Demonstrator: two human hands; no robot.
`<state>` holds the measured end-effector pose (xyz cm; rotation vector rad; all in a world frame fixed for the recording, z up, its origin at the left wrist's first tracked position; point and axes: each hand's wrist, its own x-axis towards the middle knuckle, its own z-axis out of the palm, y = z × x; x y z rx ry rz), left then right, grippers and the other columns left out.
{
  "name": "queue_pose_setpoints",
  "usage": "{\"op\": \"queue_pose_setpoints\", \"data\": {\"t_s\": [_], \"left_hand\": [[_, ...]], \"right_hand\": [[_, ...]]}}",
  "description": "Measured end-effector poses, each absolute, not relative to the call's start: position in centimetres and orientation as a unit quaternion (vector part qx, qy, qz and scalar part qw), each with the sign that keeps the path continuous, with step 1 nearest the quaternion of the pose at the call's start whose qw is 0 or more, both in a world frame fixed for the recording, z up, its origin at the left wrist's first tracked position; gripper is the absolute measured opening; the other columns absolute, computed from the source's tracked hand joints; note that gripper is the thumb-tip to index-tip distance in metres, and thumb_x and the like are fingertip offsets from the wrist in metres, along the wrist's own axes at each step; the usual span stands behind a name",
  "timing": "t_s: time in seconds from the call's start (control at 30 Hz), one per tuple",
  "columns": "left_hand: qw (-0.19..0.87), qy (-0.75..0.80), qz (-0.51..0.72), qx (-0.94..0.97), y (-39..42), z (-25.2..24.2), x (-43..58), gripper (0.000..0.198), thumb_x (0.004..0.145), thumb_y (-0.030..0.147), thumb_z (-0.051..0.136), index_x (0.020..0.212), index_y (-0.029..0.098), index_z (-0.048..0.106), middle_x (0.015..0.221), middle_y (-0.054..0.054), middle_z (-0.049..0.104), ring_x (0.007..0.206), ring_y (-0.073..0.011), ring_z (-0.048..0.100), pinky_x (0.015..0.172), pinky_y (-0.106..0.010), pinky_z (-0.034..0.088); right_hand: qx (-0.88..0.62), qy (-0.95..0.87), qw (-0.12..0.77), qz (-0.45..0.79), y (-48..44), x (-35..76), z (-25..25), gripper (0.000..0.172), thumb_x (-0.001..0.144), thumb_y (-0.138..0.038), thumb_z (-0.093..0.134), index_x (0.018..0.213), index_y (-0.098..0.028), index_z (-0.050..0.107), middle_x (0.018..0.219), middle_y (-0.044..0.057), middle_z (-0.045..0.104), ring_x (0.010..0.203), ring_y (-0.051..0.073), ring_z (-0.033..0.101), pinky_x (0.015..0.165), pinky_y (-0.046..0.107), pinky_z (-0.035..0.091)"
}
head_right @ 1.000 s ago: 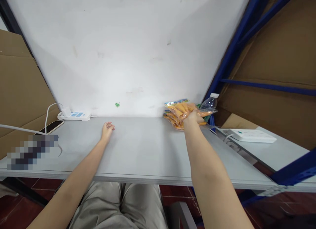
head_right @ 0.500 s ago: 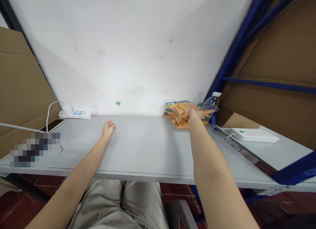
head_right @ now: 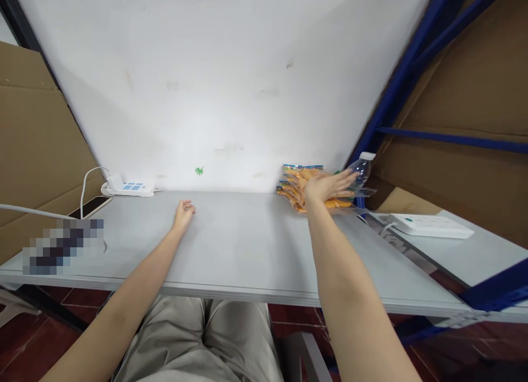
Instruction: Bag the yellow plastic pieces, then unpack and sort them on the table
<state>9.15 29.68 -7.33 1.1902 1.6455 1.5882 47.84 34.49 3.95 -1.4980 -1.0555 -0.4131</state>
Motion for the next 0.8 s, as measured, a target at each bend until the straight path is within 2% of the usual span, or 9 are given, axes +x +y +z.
{"op": "queue_pose_setpoints", "data": {"t_s": [0.07,0.1,0.17,0.27,0.37,0.47,0.53,0.8], "left_hand": [[0.271,0.623,0.576,0.454,29.9,-7.6,9.1,0.022,0.075,0.01,0.054,0.095,0.018,0.057,0.085,-0.001,0.065,0.066,-0.0112,0.06,0.069,-0.024,0.046],[0.267,0.627,0.567,0.463,29.9,-7.7,9.1,0.019,0.075,0.01,0.054,0.091,0.018,0.058,0.083,-0.002,0.065,0.067,-0.0118,0.06,0.07,-0.025,0.047],[0.259,0.632,0.547,0.484,30.1,-7.9,9.2,0.015,0.074,0.01,0.054,0.084,0.018,0.06,0.079,-0.001,0.065,0.069,-0.0127,0.06,0.072,-0.025,0.047],[0.25,0.633,0.521,0.515,30.1,-8.1,9.3,0.013,0.073,0.009,0.054,0.077,0.019,0.063,0.073,-0.001,0.065,0.07,-0.0133,0.061,0.075,-0.025,0.047],[0.247,0.635,0.508,0.526,30.1,-8.1,9.3,0.014,0.073,0.01,0.054,0.075,0.019,0.064,0.072,0.0,0.065,0.069,-0.0133,0.06,0.074,-0.026,0.048],[0.247,0.639,0.5,0.53,30.1,-8.0,9.3,0.015,0.073,0.009,0.054,0.073,0.019,0.065,0.07,0.0,0.066,0.069,-0.0128,0.06,0.075,-0.025,0.048],[0.246,0.64,0.494,0.535,30.1,-7.9,9.3,0.015,0.072,0.008,0.054,0.072,0.019,0.065,0.069,0.0,0.066,0.068,-0.0127,0.061,0.075,-0.025,0.049],[0.243,0.647,0.459,0.559,29.6,-7.4,9.4,0.016,0.073,0.01,0.053,0.073,0.02,0.066,0.068,0.0,0.065,0.069,-0.013,0.061,0.074,-0.024,0.049]], "right_hand": [[-0.648,-0.461,0.582,-0.168,34.7,46.4,3.6,0.055,0.09,-0.018,0.041,0.142,-0.003,0.032,0.154,0.03,0.019,0.146,0.035,0.014,0.112,0.066,0.005],[-0.637,-0.496,0.567,-0.163,34.8,45.4,3.2,0.056,0.088,-0.018,0.044,0.141,-0.006,0.035,0.155,0.025,0.022,0.147,0.033,0.014,0.115,0.063,0.004],[-0.587,-0.578,0.546,-0.155,34.8,43.1,1.7,0.054,0.084,-0.017,0.046,0.137,-0.009,0.041,0.155,0.021,0.026,0.145,0.03,0.019,0.117,0.059,0.009],[-0.526,-0.681,0.502,-0.09,34.6,39.7,-2.2,0.047,0.084,-0.017,0.044,0.131,-0.012,0.048,0.147,0.019,0.04,0.139,0.026,0.034,0.116,0.052,0.024],[-0.536,-0.729,0.426,-0.005,34.3,37.6,-6.4,0.045,0.082,-0.015,0.045,0.126,-0.013,0.055,0.142,0.018,0.047,0.133,0.026,0.045,0.111,0.044,0.037],[-0.56,-0.775,0.287,0.061,34.0,36.9,-8.8,0.038,0.084,-0.016,0.046,0.117,-0.013,0.063,0.132,0.017,0.059,0.126,0.026,0.053,0.11,0.042,0.038],[-0.566,-0.785,0.241,0.076,33.8,37.0,-9.2,0.036,0.087,-0.018,0.045,0.117,-0.014,0.065,0.132,0.016,0.06,0.126,0.025,0.053,0.111,0.041,0.036],[-0.559,-0.767,0.284,0.14,32.9,37.8,-8.6,0.035,0.085,-0.018,0.05,0.115,-0.018,0.069,0.133,0.01,0.061,0.126,0.021,0.055,0.111,0.037,0.038]]}}
